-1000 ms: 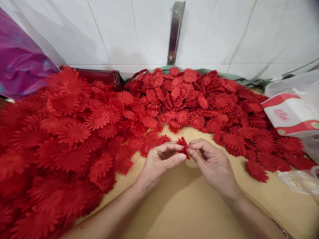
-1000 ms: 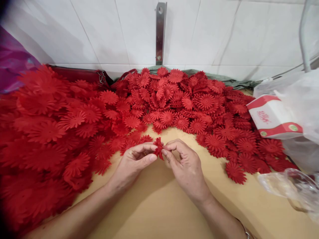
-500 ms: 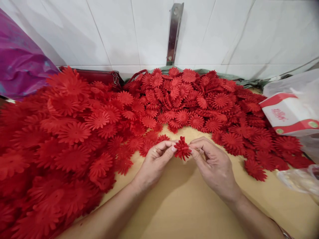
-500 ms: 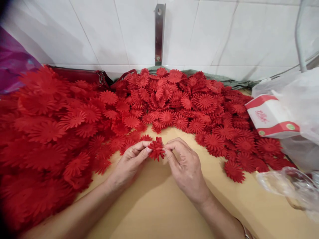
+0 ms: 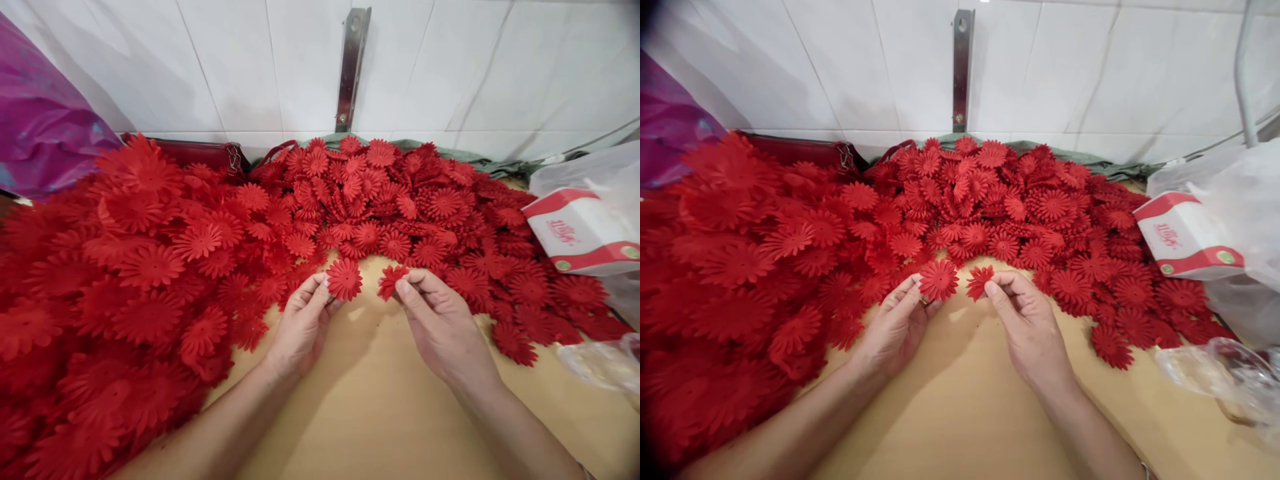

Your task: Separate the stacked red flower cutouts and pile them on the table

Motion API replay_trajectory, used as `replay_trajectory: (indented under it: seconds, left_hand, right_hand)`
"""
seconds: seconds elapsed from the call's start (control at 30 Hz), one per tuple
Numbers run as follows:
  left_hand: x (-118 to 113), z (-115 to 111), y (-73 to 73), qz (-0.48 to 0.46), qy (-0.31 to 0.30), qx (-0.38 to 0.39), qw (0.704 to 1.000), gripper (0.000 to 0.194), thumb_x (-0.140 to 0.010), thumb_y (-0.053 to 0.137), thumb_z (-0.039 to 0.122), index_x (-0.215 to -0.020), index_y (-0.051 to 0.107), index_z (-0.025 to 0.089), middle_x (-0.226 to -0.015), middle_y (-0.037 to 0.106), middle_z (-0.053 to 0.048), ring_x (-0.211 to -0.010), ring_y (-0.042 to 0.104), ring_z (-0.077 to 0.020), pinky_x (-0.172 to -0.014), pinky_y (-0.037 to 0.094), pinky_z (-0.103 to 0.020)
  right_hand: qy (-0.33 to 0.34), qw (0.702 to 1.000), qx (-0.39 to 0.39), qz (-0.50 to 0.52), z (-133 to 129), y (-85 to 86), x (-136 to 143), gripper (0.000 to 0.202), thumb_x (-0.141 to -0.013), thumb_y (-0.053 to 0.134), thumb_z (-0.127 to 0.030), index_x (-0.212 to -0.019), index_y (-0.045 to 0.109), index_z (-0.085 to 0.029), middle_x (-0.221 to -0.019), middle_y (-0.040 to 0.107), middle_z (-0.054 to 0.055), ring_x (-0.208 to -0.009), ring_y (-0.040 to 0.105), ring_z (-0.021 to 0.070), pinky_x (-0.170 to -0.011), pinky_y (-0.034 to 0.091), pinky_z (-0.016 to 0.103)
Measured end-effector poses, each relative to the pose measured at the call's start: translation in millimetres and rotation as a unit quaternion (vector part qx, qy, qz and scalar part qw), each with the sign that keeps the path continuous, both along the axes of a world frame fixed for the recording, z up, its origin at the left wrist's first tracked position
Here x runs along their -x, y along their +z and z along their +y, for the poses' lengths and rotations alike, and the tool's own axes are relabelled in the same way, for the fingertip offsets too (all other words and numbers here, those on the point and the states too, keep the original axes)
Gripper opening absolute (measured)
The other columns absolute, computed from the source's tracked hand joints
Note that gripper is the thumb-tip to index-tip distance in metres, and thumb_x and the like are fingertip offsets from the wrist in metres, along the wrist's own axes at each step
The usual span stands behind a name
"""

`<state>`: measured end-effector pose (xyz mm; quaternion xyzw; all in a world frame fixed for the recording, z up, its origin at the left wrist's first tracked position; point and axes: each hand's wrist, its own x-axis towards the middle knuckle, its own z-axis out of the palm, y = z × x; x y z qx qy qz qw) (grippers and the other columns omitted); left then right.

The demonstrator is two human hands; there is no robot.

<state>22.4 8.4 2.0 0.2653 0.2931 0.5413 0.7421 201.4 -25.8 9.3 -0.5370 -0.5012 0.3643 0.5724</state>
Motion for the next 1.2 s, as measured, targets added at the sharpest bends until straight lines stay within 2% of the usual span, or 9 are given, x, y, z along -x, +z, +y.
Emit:
replay_trajectory:
  seconds: [0.1, 0.3, 0.4, 0.47, 0.6, 0.73, 0.9, 1.03, 1.2]
  left_hand:
    - [0, 0, -0.3, -0.013, 0.003, 0.010, 1.000, 0.024, -0.076, 0.085, 0.035, -0.086, 0.071, 0.018, -0.089, 0.073, -0.002, -0.085, 0.066, -0.0128, -0.088, 0.055, -0.027]
    - [1, 2, -0.9, -0.045, 0.012, 0.017, 0.999, 0.021, -0.078, 0.083, 0.030, -0.091, 0.072, 0.017, -0.092, 0.072, -0.001, -0.084, 0.064, -0.0109, -0.087, 0.054, -0.026]
    - [0, 1, -0.3, -0.046, 0.014, 0.009, 0.999, 0.019, -0.079, 0.082, 0.028, -0.090, 0.072, 0.016, -0.091, 0.071, -0.001, -0.081, 0.063, -0.0100, -0.083, 0.054, -0.024]
    - [0, 1, 0.0, -0.048, 0.016, 0.007, 0.999, 0.019, -0.079, 0.082, 0.028, -0.089, 0.072, 0.016, -0.091, 0.071, -0.002, -0.081, 0.063, -0.0100, -0.082, 0.054, -0.023]
    - [1, 0, 0.0, -0.044, 0.017, 0.004, 0.999, 0.019, -0.079, 0.082, 0.029, -0.090, 0.071, 0.016, -0.091, 0.071, -0.002, -0.078, 0.063, -0.0104, -0.080, 0.054, -0.023]
    - [2, -1, -1.5, -0.038, 0.016, -0.002, 0.999, 0.019, -0.080, 0.081, 0.031, -0.090, 0.071, 0.018, -0.087, 0.068, 0.000, -0.076, 0.060, -0.0096, -0.077, 0.052, -0.021]
    - [2, -4, -5.9, 0.017, -0.023, -0.085, 0.996, 0.016, -0.086, 0.076, 0.034, -0.091, 0.073, 0.020, -0.087, 0.068, 0.000, -0.078, 0.058, -0.0100, -0.079, 0.048, -0.021]
    - [3, -8, -2.4, 0.104, -0.067, -0.123, 0.985, 0.017, -0.087, 0.075, 0.035, -0.094, 0.075, 0.019, -0.089, 0.071, -0.001, -0.084, 0.060, -0.0115, -0.083, 0.046, -0.022]
    - [3, -8, 7.8, 0.151, -0.093, -0.104, 0.979, 0.022, -0.082, 0.079, 0.036, -0.093, 0.077, 0.017, -0.088, 0.074, -0.004, -0.080, 0.062, -0.0132, -0.079, 0.048, -0.023]
  right_hand:
    - [0.011, 0.999, 0.009, 0.040, 1, -0.3, 3, 0.016, -0.093, 0.064, -0.041, -0.094, 0.063, -0.024, -0.085, 0.066, 0.000, -0.079, 0.063, 0.0158, -0.076, 0.054, 0.030]
    - [0.012, 0.995, 0.000, 0.100, 0, 5.1, 8, 0.024, -0.099, 0.052, -0.043, -0.110, 0.066, -0.028, -0.110, 0.073, 0.005, -0.090, 0.071, 0.0196, -0.083, 0.059, 0.039]
    - [-0.010, 1.000, 0.010, -0.004, -3, 7.6, 7, 0.029, -0.101, 0.048, -0.045, -0.115, 0.067, -0.027, -0.113, 0.073, 0.006, -0.097, 0.071, 0.0200, -0.091, 0.057, 0.040]
    - [-0.013, 0.994, -0.001, -0.104, -5, 9.4, 7, 0.026, -0.101, 0.052, -0.041, -0.110, 0.070, -0.025, -0.113, 0.072, 0.006, -0.104, 0.069, 0.0198, -0.096, 0.055, 0.038]
    - [-0.018, 0.971, -0.090, -0.223, -6, 11.7, 8, 0.015, -0.098, 0.058, -0.030, -0.098, 0.072, -0.024, -0.112, 0.069, 0.005, -0.111, 0.065, 0.0181, -0.101, 0.050, 0.035]
    - [-0.043, 0.961, -0.141, -0.232, -8, 13.6, 9, 0.013, -0.097, 0.059, -0.022, -0.105, 0.069, -0.024, -0.111, 0.069, 0.005, -0.109, 0.064, 0.0174, -0.100, 0.050, 0.035]
    - [-0.026, 0.951, -0.178, -0.251, -10, 16.4, 13, 0.014, -0.094, 0.065, -0.020, -0.107, 0.067, -0.023, -0.105, 0.066, 0.004, -0.103, 0.064, 0.0166, -0.096, 0.050, 0.033]
    - [-0.022, 0.943, -0.173, -0.285, -12, 15.7, 17, 0.016, -0.088, 0.074, -0.024, -0.103, 0.068, -0.023, -0.100, 0.066, 0.003, -0.096, 0.065, 0.0163, -0.089, 0.053, 0.031]
    - [-0.022, 0.946, -0.154, -0.285, -12, 14.7, 18, 0.005, -0.090, 0.070, -0.021, -0.091, 0.069, -0.025, -0.093, 0.068, 0.001, -0.088, 0.067, 0.0161, -0.082, 0.055, 0.030]
